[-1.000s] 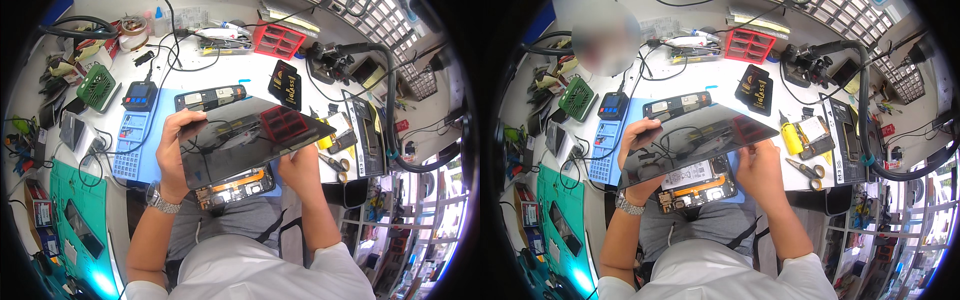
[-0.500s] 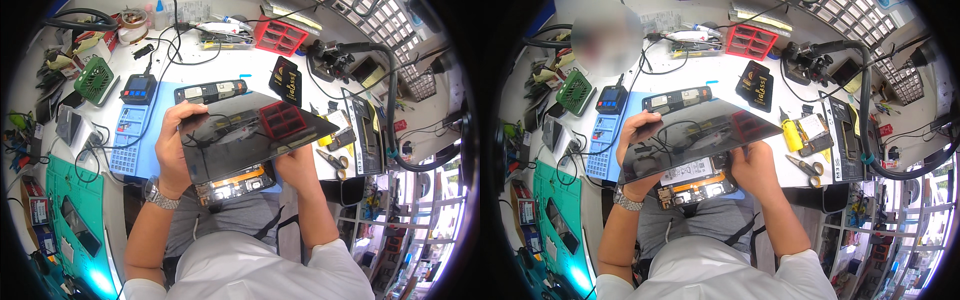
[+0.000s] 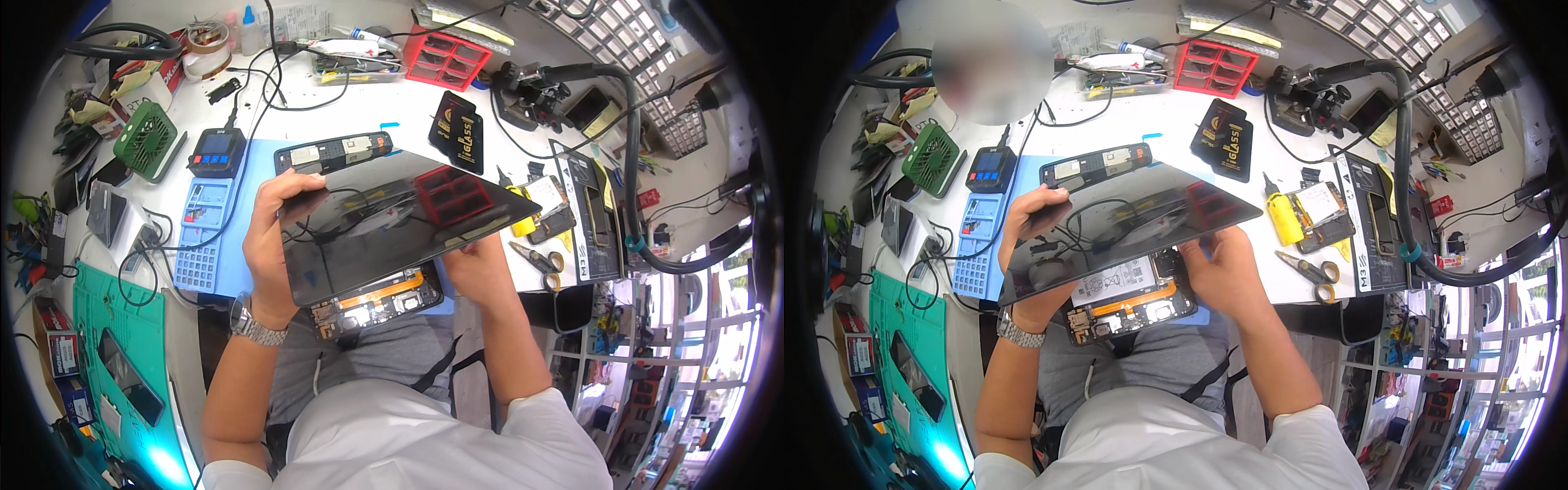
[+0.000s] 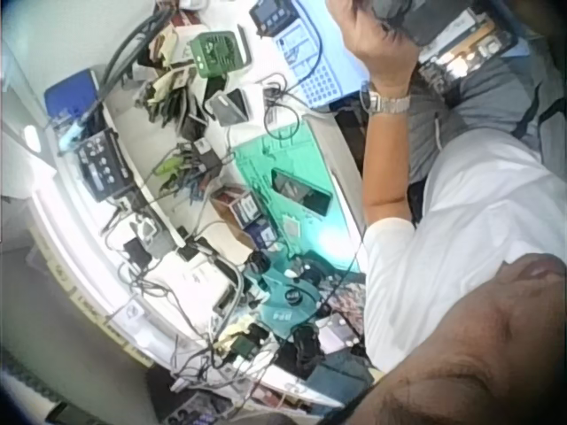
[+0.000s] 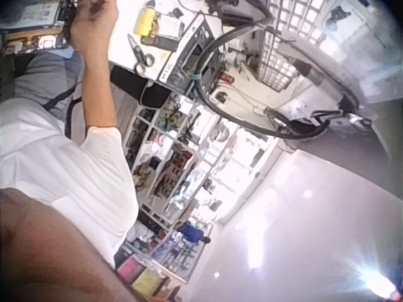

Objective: The person is repairing a tablet by connecting the screen assembly to the main body. They carefully align the ribbon cables and press the screen into place, then use a tool to apply adhesive along the edges to secure it.

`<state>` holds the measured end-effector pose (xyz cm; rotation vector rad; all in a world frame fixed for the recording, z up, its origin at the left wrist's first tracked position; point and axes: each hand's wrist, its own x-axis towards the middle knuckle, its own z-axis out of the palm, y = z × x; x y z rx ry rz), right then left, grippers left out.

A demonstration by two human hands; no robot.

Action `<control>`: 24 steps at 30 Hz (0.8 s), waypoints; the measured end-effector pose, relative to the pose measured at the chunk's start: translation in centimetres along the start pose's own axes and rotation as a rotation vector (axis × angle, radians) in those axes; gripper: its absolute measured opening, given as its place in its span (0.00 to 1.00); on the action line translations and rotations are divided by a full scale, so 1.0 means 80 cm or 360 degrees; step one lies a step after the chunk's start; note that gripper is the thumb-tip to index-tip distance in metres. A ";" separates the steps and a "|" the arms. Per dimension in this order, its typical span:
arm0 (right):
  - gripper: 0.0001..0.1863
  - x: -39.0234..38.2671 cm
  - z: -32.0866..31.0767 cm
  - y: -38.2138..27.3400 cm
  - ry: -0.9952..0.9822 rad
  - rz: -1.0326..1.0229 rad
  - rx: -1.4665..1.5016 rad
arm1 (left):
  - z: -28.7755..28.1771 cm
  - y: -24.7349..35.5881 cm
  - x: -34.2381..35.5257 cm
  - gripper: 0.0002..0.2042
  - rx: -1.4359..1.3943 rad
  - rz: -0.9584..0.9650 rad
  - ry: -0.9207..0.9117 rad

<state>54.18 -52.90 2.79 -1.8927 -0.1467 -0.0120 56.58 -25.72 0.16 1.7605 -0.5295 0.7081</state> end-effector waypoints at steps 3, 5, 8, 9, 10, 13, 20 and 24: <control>0.18 0.000 0.000 0.001 0.0004 0.0078 0.0053 | 0.001 0.003 -0.002 0.16 0.0018 -0.0034 0.0002; 0.13 0.000 0.004 0.000 0.0059 0.0075 0.0092 | 0.001 0.006 -0.001 0.16 0.0030 -0.0025 0.0001; 0.12 0.000 0.006 -0.002 0.0072 0.0095 0.0141 | 0.002 0.006 0.000 0.16 0.0017 -0.0005 0.0003; 0.12 0.000 0.006 -0.004 0.0069 0.0099 0.0130 | 0.003 0.004 -0.002 0.16 0.0003 -0.0038 0.0012; 0.12 0.000 0.005 -0.007 0.0065 0.0104 0.0119 | 0.003 0.002 -0.003 0.16 -0.0012 -0.0070 0.0021; 0.13 0.000 0.006 -0.016 0.0046 0.0091 0.0152 | 0.002 0.000 -0.005 0.16 -0.0076 -0.0103 0.0025; 0.15 0.001 0.003 -0.009 -0.0011 0.0115 0.0313 | 0.005 -0.005 -0.005 0.15 -0.0103 -0.0068 0.0040; 0.15 0.002 0.003 -0.008 0.0013 0.0120 0.0290 | 0.003 -0.003 -0.005 0.15 -0.0033 -0.0111 0.0010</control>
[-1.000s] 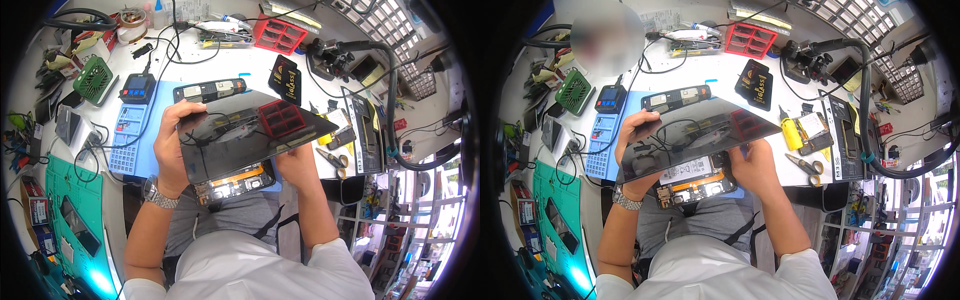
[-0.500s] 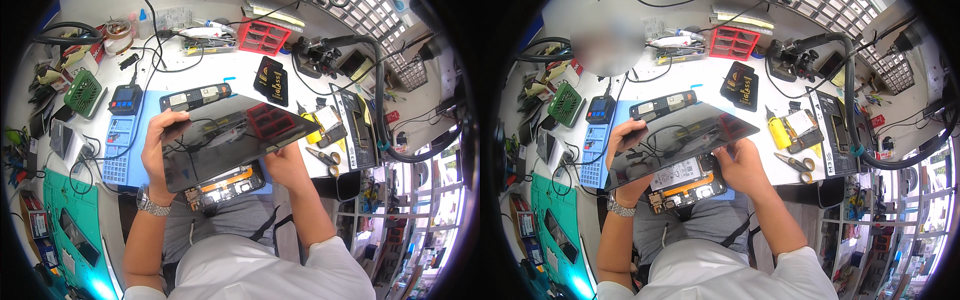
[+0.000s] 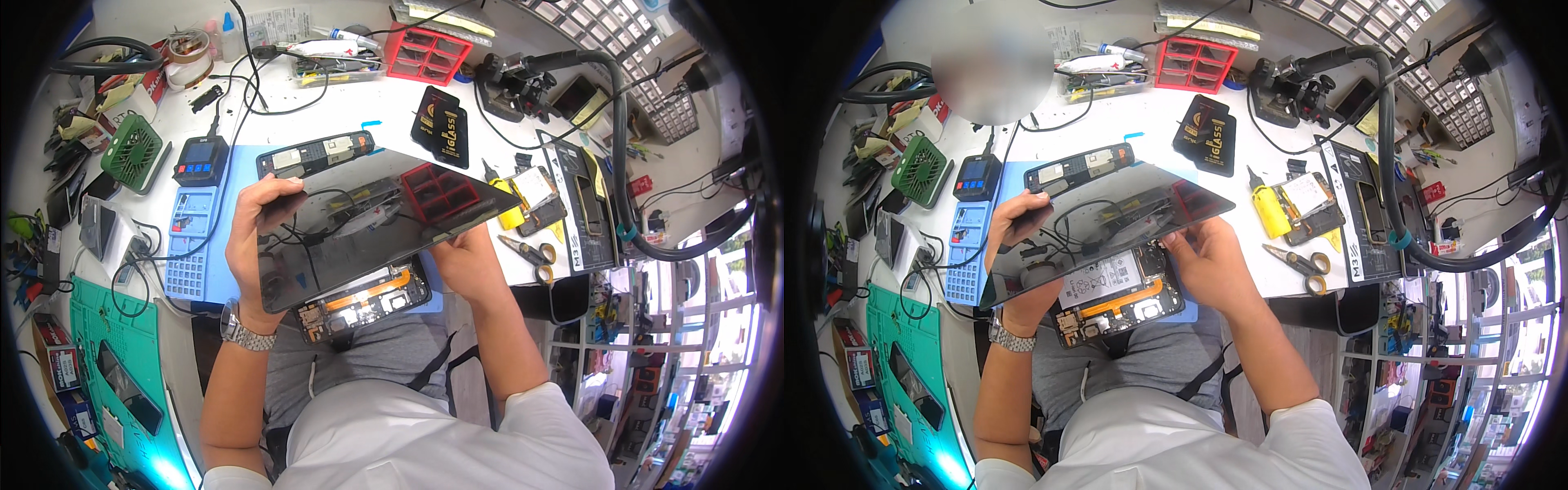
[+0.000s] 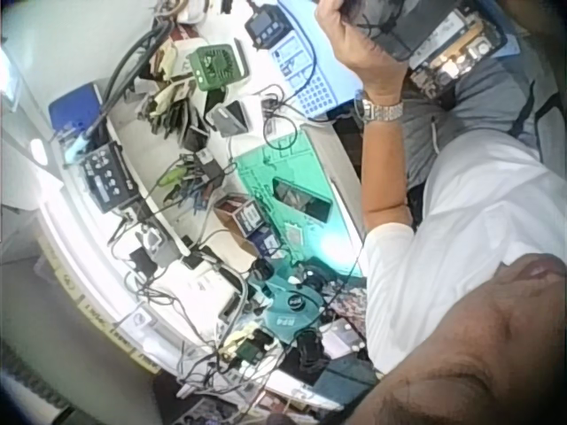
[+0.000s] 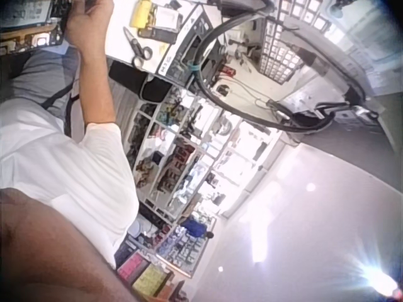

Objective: The person is repairing a tablet by connecting the screen assembly to the main body. They carefully align the ribbon cables and press the screen into place, then use a tool to apply adhesive along the edges to secure it.

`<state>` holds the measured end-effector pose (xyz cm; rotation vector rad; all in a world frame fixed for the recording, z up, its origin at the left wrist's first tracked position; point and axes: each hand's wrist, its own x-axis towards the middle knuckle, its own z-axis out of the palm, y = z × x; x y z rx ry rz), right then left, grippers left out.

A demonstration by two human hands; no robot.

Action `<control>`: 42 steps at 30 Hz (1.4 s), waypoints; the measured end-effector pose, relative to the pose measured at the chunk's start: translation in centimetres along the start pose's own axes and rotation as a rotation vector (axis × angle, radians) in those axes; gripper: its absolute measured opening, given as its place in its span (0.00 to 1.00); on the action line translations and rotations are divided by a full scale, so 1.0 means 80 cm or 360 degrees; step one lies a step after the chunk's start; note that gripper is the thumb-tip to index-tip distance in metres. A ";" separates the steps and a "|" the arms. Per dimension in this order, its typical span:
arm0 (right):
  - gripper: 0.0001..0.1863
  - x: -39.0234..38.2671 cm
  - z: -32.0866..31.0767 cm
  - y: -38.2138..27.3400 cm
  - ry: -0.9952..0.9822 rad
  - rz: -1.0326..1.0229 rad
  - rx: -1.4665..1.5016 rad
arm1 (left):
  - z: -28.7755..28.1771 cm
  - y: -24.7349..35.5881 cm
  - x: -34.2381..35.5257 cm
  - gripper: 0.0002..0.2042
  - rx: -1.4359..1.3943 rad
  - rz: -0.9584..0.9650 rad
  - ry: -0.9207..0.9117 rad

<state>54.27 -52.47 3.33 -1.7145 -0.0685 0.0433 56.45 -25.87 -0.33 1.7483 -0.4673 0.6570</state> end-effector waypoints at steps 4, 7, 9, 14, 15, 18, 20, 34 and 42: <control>0.14 -0.001 0.005 0.016 0.0108 -0.0107 -0.0083 | 0.001 -0.003 -0.001 0.15 -0.0054 -0.0014 0.0019; 0.12 -0.003 0.005 0.018 0.0152 -0.0169 -0.0411 | 0.001 -0.001 0.001 0.15 -0.0072 0.0013 0.0022; 0.11 -0.002 0.005 0.009 0.0119 -0.0207 -0.0677 | -0.001 0.004 0.003 0.14 -0.0020 0.0068 0.0003; 0.13 0.003 0.007 -0.004 -0.0015 -0.0280 -0.0773 | -0.001 0.007 0.003 0.14 -0.0113 0.0008 0.0004; 0.13 0.006 0.008 -0.005 0.0005 -0.0387 -0.0798 | -0.001 0.007 0.003 0.14 -0.0104 0.0026 0.0005; 0.15 0.011 0.011 -0.006 0.0015 -0.0618 -0.0919 | -0.001 0.005 0.003 0.14 -0.0088 0.0029 0.0008; 0.16 0.013 0.010 -0.007 -0.0050 -0.0665 -0.1054 | -0.002 0.003 0.004 0.14 -0.0010 0.0093 -0.0004; 0.13 0.014 0.026 -0.004 0.0047 -0.0905 -0.1258 | -0.003 0.008 0.009 0.26 0.0059 0.0145 0.0000; 0.17 0.016 0.025 -0.003 0.0009 -0.1119 -0.1298 | -0.004 0.008 0.007 0.27 0.0060 0.0118 0.0004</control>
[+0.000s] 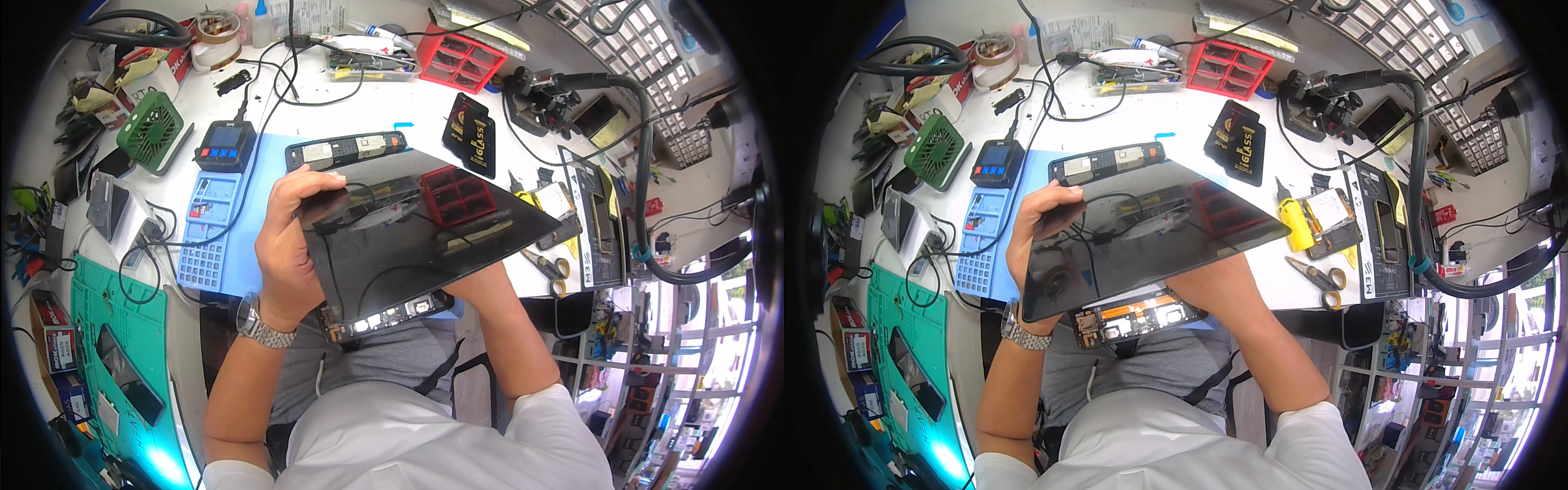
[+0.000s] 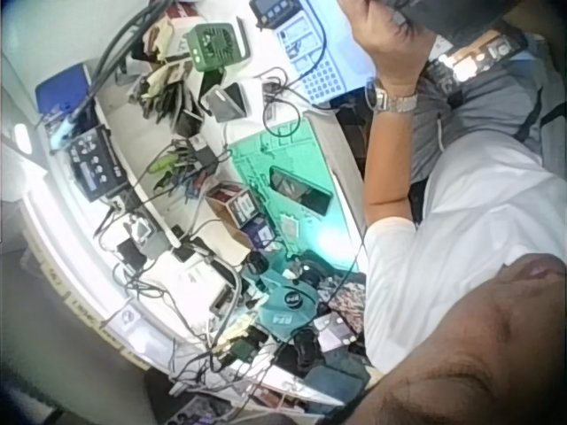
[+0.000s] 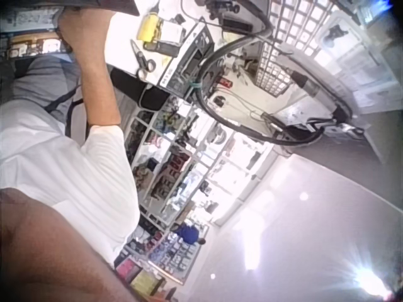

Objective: The person is repairing a tablet by connecting the screen assembly to the main body. They carefully align the ribbon cables and press the screen into place, then use a tool to apply adhesive along the edges to secure it.

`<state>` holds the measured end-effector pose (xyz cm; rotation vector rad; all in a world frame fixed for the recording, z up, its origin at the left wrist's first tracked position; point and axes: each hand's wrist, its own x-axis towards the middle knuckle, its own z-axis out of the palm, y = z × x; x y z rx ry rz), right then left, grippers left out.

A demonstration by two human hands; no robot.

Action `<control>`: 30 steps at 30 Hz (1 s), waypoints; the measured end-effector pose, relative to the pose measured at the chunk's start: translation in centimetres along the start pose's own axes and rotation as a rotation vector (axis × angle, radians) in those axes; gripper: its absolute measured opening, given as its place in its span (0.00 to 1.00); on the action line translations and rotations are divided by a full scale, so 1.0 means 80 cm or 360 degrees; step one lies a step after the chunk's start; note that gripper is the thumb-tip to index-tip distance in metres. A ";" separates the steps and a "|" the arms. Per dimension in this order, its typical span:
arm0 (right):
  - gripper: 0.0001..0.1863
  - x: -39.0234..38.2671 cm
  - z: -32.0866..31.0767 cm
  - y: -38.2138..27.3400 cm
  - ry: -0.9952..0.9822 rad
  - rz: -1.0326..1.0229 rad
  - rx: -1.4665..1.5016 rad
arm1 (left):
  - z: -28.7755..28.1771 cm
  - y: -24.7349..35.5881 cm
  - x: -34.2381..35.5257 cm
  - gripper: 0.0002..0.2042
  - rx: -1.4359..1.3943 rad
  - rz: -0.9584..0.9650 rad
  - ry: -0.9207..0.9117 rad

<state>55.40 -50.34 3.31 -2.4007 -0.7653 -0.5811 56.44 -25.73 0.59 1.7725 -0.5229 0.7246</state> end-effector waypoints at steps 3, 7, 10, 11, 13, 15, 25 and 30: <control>0.17 0.000 -0.002 -0.002 0.0007 -0.0008 -0.0021 | 0.001 0.001 0.000 0.27 -0.0004 -0.0003 -0.0001; 0.17 -0.004 0.001 0.000 0.0003 -0.0043 -0.0044 | 0.001 0.000 0.003 0.27 0.0028 0.0060 0.0000; 0.18 -0.003 0.000 -0.002 -0.0001 -0.0046 -0.0031 | 0.001 0.000 0.002 0.27 0.0017 0.0033 0.0008; 0.18 -0.003 0.000 -0.003 0.0005 -0.0037 -0.0021 | 0.001 0.001 0.002 0.26 0.0018 0.0032 0.0009; 0.18 -0.004 0.002 -0.004 0.0021 -0.0019 0.0006 | 0.000 0.001 0.003 0.26 0.0033 0.0045 0.0008; 0.18 -0.008 0.002 -0.002 0.0039 -0.0033 0.0001 | 0.002 0.003 0.002 0.26 -0.0012 -0.0011 0.0008; 0.19 -0.009 -0.017 0.018 -0.0267 0.0402 0.0205 | -0.001 -0.002 0.003 0.24 0.0052 0.0094 -0.0002; 0.21 -0.002 -0.024 0.013 -0.0017 0.1137 0.1082 | 0.000 -0.001 -0.001 0.16 0.0017 -0.0017 0.0005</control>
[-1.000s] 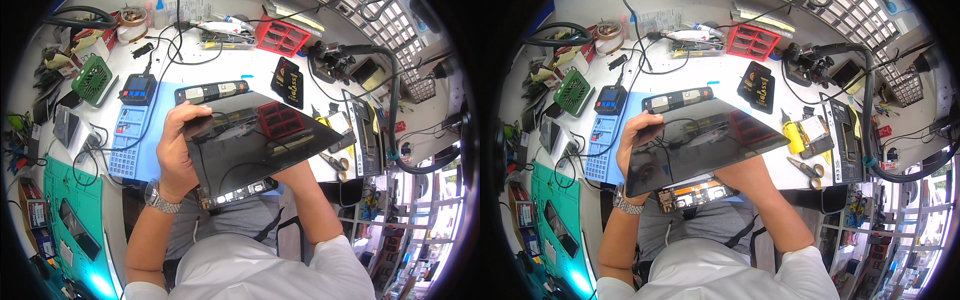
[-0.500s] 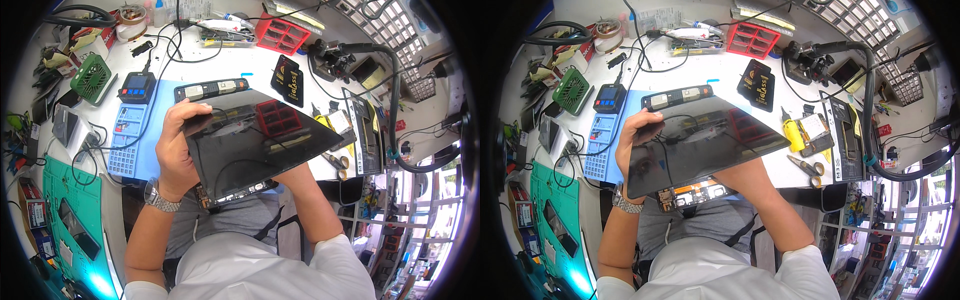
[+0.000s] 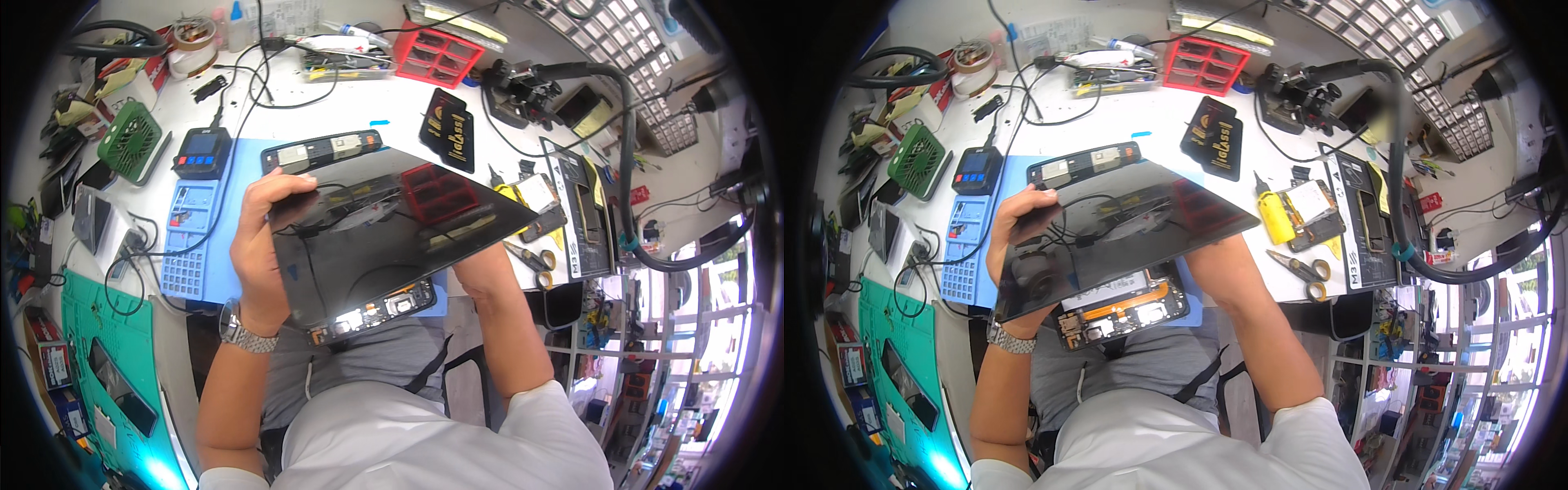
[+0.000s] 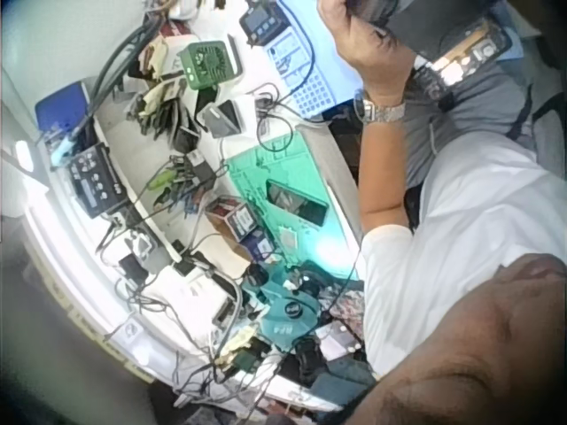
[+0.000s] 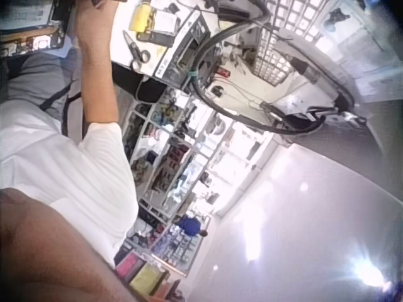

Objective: The person is repairing a tablet by connecting the screen assembly to the main body. They carefully align the ribbon cables and press the screen into place, then use a tool to apply adhesive along the edges to secure it.

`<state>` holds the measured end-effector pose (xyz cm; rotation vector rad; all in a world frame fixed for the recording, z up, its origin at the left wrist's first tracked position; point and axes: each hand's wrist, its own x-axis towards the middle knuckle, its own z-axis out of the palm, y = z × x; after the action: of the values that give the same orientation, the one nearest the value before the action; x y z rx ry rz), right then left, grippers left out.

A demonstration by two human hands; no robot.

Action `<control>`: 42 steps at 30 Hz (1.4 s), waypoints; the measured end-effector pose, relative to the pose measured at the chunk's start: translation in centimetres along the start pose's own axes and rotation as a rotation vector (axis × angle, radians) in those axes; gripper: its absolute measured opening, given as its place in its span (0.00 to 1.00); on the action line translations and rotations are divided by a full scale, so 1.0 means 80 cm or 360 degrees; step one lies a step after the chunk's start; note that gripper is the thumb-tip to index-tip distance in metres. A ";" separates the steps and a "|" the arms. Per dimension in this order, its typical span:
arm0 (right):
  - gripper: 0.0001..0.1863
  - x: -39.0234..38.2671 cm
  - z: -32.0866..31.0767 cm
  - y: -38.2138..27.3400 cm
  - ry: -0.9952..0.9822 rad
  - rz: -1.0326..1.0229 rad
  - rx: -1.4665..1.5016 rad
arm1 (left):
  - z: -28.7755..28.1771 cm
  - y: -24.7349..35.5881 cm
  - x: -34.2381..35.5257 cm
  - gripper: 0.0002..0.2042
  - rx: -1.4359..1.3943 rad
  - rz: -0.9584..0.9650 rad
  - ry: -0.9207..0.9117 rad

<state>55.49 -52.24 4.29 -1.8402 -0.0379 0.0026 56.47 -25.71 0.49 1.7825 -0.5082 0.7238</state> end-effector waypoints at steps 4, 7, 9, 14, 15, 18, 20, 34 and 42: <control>0.22 -0.005 0.000 -0.005 0.0089 0.0159 0.0492 | 0.002 -0.011 -0.004 0.15 -0.0097 -0.0048 0.0034; 0.24 -0.003 -0.005 -0.002 0.0099 0.0176 0.0675 | 0.005 -0.010 -0.005 0.15 -0.0082 -0.0053 0.0041; 0.23 -0.003 -0.001 -0.004 0.0131 0.0166 0.0922 | 0.005 -0.011 -0.007 0.15 -0.0151 -0.0116 0.0045; 0.23 -0.006 -0.012 0.011 0.0012 0.0180 0.0871 | 0.005 -0.007 -0.005 0.16 -0.0227 -0.0137 0.0048; 0.23 -0.007 -0.011 0.008 0.0026 0.0203 0.0882 | 0.005 -0.006 -0.005 0.16 -0.0220 -0.0134 0.0045; 0.24 -0.011 -0.010 -0.006 0.0077 0.0233 0.0908 | 0.005 -0.007 -0.006 0.16 -0.0197 -0.0138 0.0038; 0.23 -0.011 -0.012 -0.003 0.0065 0.0237 0.0902 | 0.006 -0.005 -0.006 0.16 -0.0209 -0.0163 0.0046; 0.20 -0.014 -0.017 0.032 0.0136 0.0056 0.0602 | 0.004 -0.010 -0.003 0.15 -0.0117 -0.0062 0.0036; 0.17 -0.014 -0.008 0.036 0.0135 -0.0251 0.0194 | 0.003 -0.008 -0.002 0.13 -0.0026 0.0026 0.0023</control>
<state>54.43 -53.67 1.70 -1.7095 -0.1209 -0.1801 56.80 -25.74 -0.15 1.7586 -0.5178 0.7415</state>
